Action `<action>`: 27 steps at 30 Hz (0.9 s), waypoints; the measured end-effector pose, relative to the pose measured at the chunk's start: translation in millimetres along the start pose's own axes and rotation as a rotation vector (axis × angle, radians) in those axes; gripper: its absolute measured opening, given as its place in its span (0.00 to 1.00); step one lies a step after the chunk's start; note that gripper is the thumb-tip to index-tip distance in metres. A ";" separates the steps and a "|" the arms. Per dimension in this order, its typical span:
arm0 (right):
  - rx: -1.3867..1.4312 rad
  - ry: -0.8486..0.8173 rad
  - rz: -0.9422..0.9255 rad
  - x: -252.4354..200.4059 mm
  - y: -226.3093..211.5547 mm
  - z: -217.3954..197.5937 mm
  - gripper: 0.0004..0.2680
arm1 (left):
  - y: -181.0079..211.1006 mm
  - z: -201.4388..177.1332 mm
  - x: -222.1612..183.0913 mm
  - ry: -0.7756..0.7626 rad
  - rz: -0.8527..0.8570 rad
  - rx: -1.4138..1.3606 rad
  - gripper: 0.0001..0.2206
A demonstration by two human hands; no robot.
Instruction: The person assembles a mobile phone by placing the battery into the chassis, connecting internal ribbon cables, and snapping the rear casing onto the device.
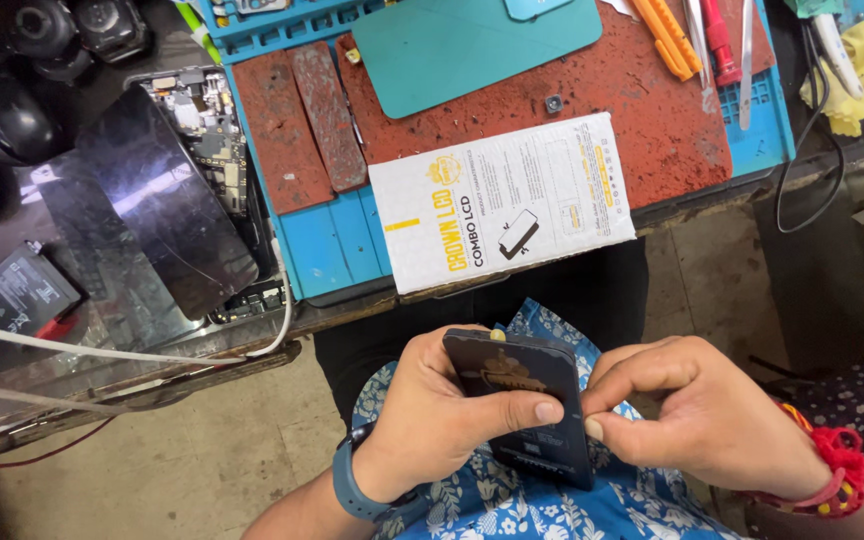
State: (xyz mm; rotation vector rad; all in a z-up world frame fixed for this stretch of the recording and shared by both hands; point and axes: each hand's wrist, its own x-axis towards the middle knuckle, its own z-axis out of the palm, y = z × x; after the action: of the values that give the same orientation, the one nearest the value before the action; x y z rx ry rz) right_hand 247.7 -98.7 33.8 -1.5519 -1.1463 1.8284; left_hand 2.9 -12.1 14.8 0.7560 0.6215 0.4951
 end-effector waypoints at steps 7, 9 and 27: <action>-0.090 0.021 -0.027 -4.9 -3.4 1.6 0.04 | 2.1 5.3 -4.0 0.013 0.010 0.010 0.11; -0.121 0.027 -0.008 -6.2 -4.7 1.8 0.04 | 2.2 7.3 -6.3 0.022 0.014 0.025 0.11; -0.155 0.020 -0.123 -8.0 -8.8 2.1 0.03 | 1.0 8.5 -7.7 0.014 -0.003 -0.015 0.11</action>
State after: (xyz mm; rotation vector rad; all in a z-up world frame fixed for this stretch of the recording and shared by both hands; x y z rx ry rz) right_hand 246.3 -101.0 45.5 -1.5427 -1.3703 1.6748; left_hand 3.0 -20.2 22.9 0.7380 0.6314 0.5017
